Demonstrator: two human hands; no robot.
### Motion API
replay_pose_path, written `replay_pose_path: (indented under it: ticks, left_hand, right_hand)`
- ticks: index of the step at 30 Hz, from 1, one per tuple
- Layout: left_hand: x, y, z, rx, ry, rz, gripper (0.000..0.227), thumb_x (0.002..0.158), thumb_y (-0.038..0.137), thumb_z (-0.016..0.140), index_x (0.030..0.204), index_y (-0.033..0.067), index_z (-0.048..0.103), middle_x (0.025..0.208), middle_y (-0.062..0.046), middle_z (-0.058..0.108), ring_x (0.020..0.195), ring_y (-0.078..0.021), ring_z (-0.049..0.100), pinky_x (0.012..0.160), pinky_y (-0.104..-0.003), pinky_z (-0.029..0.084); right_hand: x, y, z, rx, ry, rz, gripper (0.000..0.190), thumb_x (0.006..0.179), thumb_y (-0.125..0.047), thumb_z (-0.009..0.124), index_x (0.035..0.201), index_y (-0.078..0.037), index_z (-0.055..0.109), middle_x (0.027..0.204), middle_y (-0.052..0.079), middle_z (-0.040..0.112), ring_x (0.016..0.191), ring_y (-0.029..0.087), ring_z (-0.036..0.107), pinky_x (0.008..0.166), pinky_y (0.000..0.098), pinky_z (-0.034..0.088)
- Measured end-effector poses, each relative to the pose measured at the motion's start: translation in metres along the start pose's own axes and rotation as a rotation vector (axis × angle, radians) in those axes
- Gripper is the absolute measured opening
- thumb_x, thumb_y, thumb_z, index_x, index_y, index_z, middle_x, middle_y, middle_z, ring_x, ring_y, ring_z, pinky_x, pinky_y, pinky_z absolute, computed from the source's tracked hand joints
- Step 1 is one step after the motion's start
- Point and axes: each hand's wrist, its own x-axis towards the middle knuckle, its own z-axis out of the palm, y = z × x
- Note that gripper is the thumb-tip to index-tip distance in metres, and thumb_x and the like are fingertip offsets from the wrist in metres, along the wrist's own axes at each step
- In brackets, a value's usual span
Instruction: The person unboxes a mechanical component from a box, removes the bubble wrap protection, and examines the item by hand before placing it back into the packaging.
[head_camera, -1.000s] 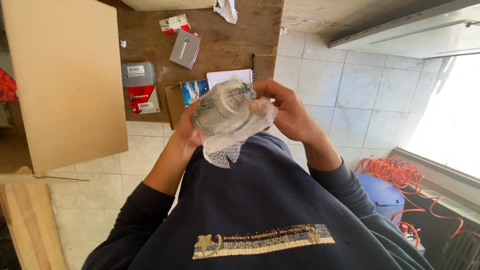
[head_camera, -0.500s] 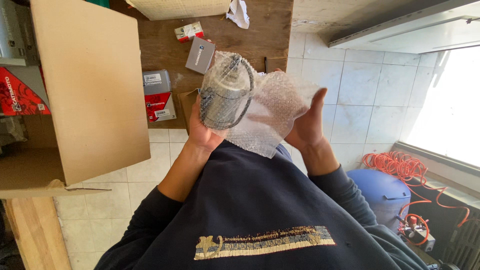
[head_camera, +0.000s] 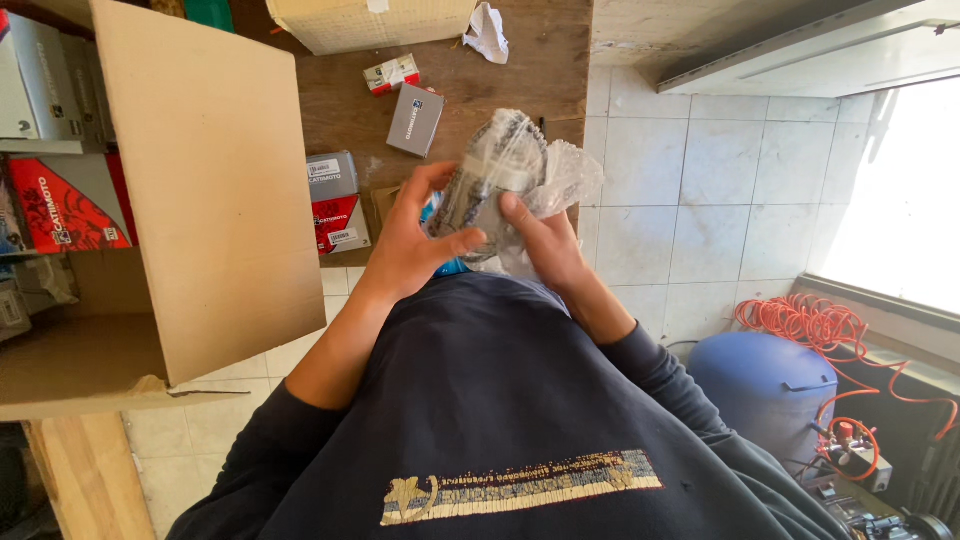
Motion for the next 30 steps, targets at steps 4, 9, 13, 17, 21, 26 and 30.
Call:
replay_pose_path:
  ticks: [4, 9, 13, 17, 21, 26, 30]
  left_hand:
    - [0.005, -0.012, 0.022, -0.112, 0.037, -0.081, 0.118, 0.100, 0.072, 0.089, 0.178, 0.0072, 0.029, 0.174, -0.036, 0.039, 0.167, -0.0681, 0.027, 0.131, -0.095, 0.019]
    - [0.012, -0.109, 0.035, -0.675, 0.148, -0.296, 0.074, 0.111, 0.081, 0.062, 0.156, 0.0231, 0.070, 0.144, -0.005, 0.076, 0.133, -0.0225, 0.073, 0.116, -0.053, 0.061]
    - [0.016, -0.104, 0.044, -0.906, 0.264, -0.428, 0.093, 0.098, 0.092, 0.066, 0.159, 0.0219, 0.069, 0.159, -0.012, 0.072, 0.148, -0.0336, 0.069, 0.129, -0.060, 0.053]
    - [0.018, -0.064, 0.062, -1.154, 0.319, -0.408, 0.091, 0.096, 0.089, 0.068, 0.153, 0.0189, 0.075, 0.157, -0.014, 0.076, 0.145, -0.0348, 0.073, 0.130, -0.059, 0.056]
    - [0.011, -0.018, 0.086, -1.227, 0.417, -0.433, 0.085, 0.095, 0.077, 0.079, 0.154, 0.0160, 0.076, 0.158, -0.015, 0.075, 0.149, -0.0379, 0.070, 0.139, -0.055, 0.048]
    - [0.021, -0.065, 0.085, -1.070, 0.495, -0.409, 0.092, 0.093, 0.084, 0.077, 0.160, 0.0213, 0.071, 0.164, -0.013, 0.071, 0.154, -0.0355, 0.066, 0.137, -0.056, 0.048]
    - [0.020, -0.091, 0.093, -0.960, 0.658, -0.283, 0.085, 0.099, 0.081, 0.079, 0.162, 0.0258, 0.067, 0.162, -0.007, 0.072, 0.151, -0.0294, 0.068, 0.134, -0.056, 0.052]
  right_hand:
    - [-0.008, -0.047, -0.002, -0.446, -0.135, -0.092, 0.059, 0.110, -0.040, 0.089, 0.157, -0.010, 0.069, 0.143, 0.021, 0.079, 0.140, 0.038, 0.074, 0.122, 0.0630, 0.056]
    - [0.002, -0.056, -0.049, -0.329, -0.303, -0.071, 0.027, 0.111, -0.025, 0.085, 0.115, 0.001, 0.083, 0.086, 0.021, 0.085, 0.075, 0.025, 0.086, 0.076, 0.0389, 0.071]
    - [0.002, -0.073, -0.072, -0.281, -0.233, -0.083, 0.008, 0.103, 0.001, 0.082, 0.106, 0.002, 0.075, 0.077, 0.016, 0.077, 0.067, 0.018, 0.080, 0.066, 0.0311, 0.069]
    - [-0.010, -0.106, -0.069, -0.208, -0.188, -0.367, 0.034, 0.102, -0.002, 0.093, 0.124, 0.003, 0.067, 0.082, 0.019, 0.074, 0.071, 0.021, 0.077, 0.073, 0.0352, 0.067]
    - [-0.037, -0.133, -0.078, -0.521, -0.018, -0.814, 0.025, 0.107, 0.001, 0.089, 0.122, 0.002, 0.069, 0.097, 0.012, 0.073, 0.091, 0.029, 0.075, 0.100, 0.0435, 0.063]
    - [-0.042, -0.121, -0.054, -1.107, -0.264, -1.064, 0.064, 0.096, -0.082, 0.080, 0.114, -0.020, 0.085, 0.104, 0.001, 0.074, 0.114, 0.031, 0.066, 0.120, 0.0594, 0.042]
    - [-0.025, -0.102, -0.096, -1.623, -0.356, -0.674, 0.041, 0.100, -0.060, 0.084, 0.107, -0.019, 0.088, 0.083, 0.008, 0.078, 0.094, 0.030, 0.070, 0.116, 0.0610, 0.042]
